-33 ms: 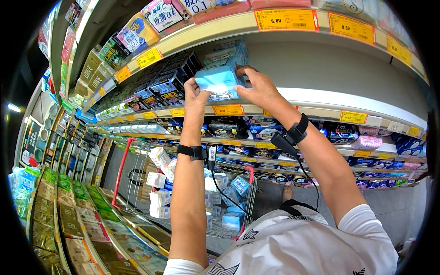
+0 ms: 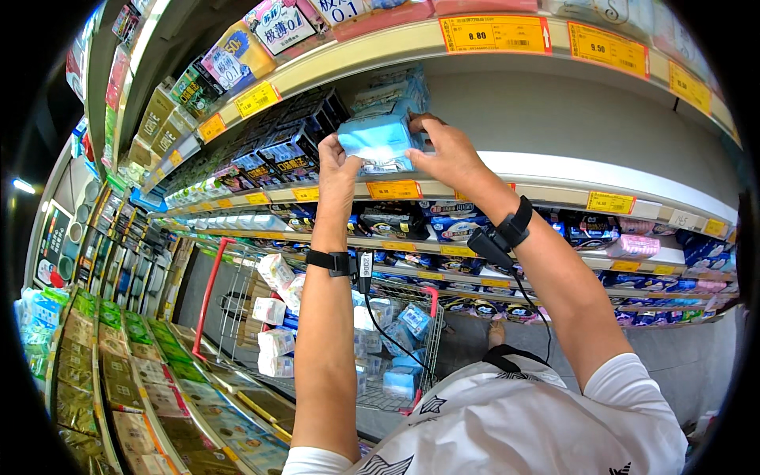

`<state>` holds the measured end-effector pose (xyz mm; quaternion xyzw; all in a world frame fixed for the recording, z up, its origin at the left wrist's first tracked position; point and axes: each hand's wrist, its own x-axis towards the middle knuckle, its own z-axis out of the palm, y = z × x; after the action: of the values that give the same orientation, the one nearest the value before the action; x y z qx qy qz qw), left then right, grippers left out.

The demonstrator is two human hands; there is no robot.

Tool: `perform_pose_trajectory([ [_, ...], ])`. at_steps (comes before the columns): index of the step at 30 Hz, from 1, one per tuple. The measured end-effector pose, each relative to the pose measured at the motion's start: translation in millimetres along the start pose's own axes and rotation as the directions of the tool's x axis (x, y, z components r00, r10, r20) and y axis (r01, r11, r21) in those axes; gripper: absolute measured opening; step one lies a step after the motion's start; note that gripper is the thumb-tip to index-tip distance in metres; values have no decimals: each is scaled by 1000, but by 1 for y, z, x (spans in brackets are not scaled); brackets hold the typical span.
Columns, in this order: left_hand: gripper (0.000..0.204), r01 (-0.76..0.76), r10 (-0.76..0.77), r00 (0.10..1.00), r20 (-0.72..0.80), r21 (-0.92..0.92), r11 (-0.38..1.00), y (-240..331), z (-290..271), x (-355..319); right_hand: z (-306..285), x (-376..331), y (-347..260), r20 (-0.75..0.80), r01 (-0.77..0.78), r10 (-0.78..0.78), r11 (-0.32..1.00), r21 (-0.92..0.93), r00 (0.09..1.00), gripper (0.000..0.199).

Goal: The person repeatedly picks packages of tissues from a shopping cart and places them onto a store shelf. They handle the packages one at a time, occasionally turning them over to check the back before arranging them in rows on the shelf.

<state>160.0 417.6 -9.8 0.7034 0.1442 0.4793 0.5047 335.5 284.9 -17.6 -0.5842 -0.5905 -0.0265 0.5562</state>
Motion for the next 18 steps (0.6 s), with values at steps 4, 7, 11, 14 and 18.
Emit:
perform_pose_trajectory([
  [4, 44, 203, -193, 976, -105, 88, 975, 8, -4, 7, -4, -2, -5, 12, -29, 31, 995, -98, 999, 46],
  [7, 57, 189, -144, 976, -166, 296, 936, 15, 6, 12, -8, -2, -11, 56, -54, 62, 989, -137, 997, 44],
  [11, 59, 138, -66, 978, -198, 376, 916, 9, 5, 21, -5, -2, -11, 82, -24, 37, 987, -157, 996, 42],
  [14, 59, 239, -208, 970, -129, 325, 915, 15, 9, 23, -4, -2, -6, 24, -51, 53, 996, -77, 998, 40],
  [18, 59, 187, -169, 979, -115, 176, 966, 18, 14, 18, -6, -4, -10, -9, 11, -12, 997, -75, 1000, 35],
])
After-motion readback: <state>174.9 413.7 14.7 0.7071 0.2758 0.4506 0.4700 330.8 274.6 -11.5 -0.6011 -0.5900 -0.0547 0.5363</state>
